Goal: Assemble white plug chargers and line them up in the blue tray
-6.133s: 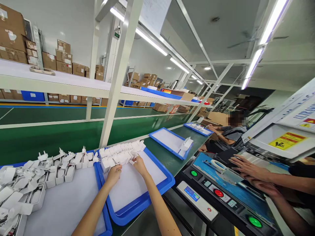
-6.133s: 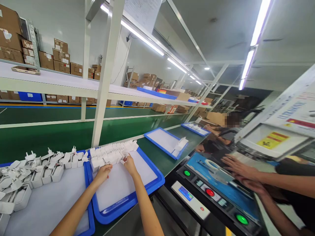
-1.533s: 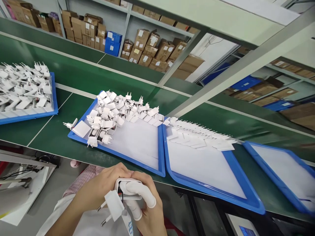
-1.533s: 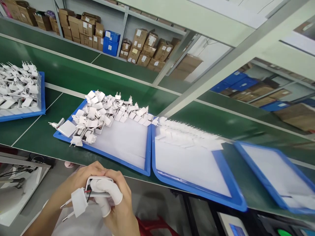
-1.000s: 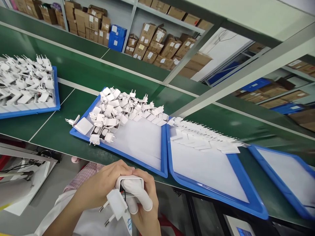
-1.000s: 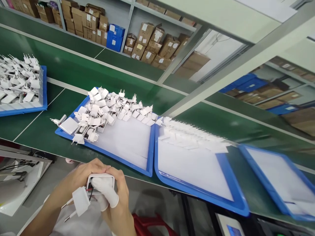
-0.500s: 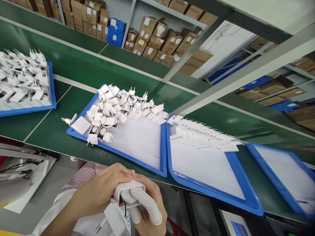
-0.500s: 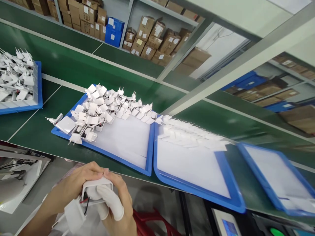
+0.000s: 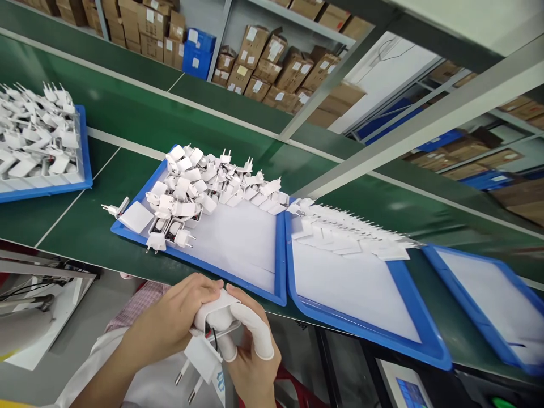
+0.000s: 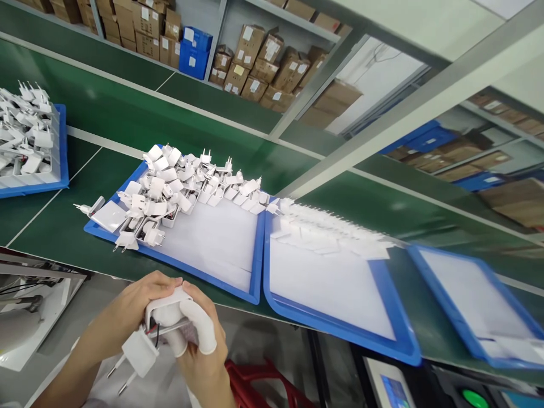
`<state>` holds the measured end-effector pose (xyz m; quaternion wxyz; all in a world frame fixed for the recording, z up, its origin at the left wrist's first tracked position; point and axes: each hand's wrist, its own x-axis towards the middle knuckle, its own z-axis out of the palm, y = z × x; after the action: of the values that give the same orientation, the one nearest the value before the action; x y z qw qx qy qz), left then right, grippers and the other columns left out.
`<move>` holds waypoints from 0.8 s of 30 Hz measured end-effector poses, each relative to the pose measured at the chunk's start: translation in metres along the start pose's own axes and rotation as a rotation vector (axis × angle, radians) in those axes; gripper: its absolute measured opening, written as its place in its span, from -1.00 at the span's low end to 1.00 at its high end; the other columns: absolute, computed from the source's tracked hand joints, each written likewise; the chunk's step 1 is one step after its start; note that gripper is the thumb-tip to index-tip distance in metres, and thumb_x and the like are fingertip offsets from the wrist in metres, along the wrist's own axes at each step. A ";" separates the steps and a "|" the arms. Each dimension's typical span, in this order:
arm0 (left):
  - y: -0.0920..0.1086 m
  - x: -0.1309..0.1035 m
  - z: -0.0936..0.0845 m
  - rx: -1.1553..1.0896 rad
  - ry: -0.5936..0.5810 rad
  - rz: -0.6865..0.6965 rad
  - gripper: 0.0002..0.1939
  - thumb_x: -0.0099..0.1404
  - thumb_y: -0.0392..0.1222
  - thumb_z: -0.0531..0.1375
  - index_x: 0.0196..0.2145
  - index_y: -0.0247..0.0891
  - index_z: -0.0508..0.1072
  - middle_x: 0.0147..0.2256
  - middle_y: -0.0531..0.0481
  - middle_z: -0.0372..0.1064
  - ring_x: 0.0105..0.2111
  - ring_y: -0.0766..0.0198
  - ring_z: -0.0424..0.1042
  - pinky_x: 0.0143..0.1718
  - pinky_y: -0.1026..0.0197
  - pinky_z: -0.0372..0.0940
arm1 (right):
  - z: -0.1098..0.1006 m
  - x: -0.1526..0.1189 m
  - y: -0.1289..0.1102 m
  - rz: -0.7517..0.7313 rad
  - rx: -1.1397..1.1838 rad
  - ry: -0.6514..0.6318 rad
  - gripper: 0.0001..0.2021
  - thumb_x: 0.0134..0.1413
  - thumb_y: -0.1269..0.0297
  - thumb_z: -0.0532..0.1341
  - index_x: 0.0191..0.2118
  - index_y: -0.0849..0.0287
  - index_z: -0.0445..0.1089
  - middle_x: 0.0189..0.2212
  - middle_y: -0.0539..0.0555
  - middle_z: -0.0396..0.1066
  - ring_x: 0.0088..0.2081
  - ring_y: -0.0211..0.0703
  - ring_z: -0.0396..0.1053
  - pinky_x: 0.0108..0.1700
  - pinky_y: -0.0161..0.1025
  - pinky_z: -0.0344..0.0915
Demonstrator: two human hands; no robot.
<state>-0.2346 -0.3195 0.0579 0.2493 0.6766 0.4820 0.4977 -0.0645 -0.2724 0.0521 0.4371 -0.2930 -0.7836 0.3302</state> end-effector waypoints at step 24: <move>-0.016 -0.002 0.005 0.105 0.087 0.028 -0.48 0.29 -0.40 0.14 0.19 -0.21 0.21 -0.03 -0.20 0.45 -0.06 0.01 0.45 -0.08 -0.02 0.41 | -0.011 0.031 0.006 -0.191 -0.340 -0.180 -0.85 0.36 0.24 0.09 -0.02 0.11 0.26 -0.54 -0.08 0.34 -0.58 -0.27 0.29 -0.52 -0.35 0.28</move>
<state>-0.2365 -0.3146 0.0421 0.1854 0.6730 0.5084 0.5042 -0.0678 -0.2424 0.0671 0.3387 -0.2562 -0.8883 0.1750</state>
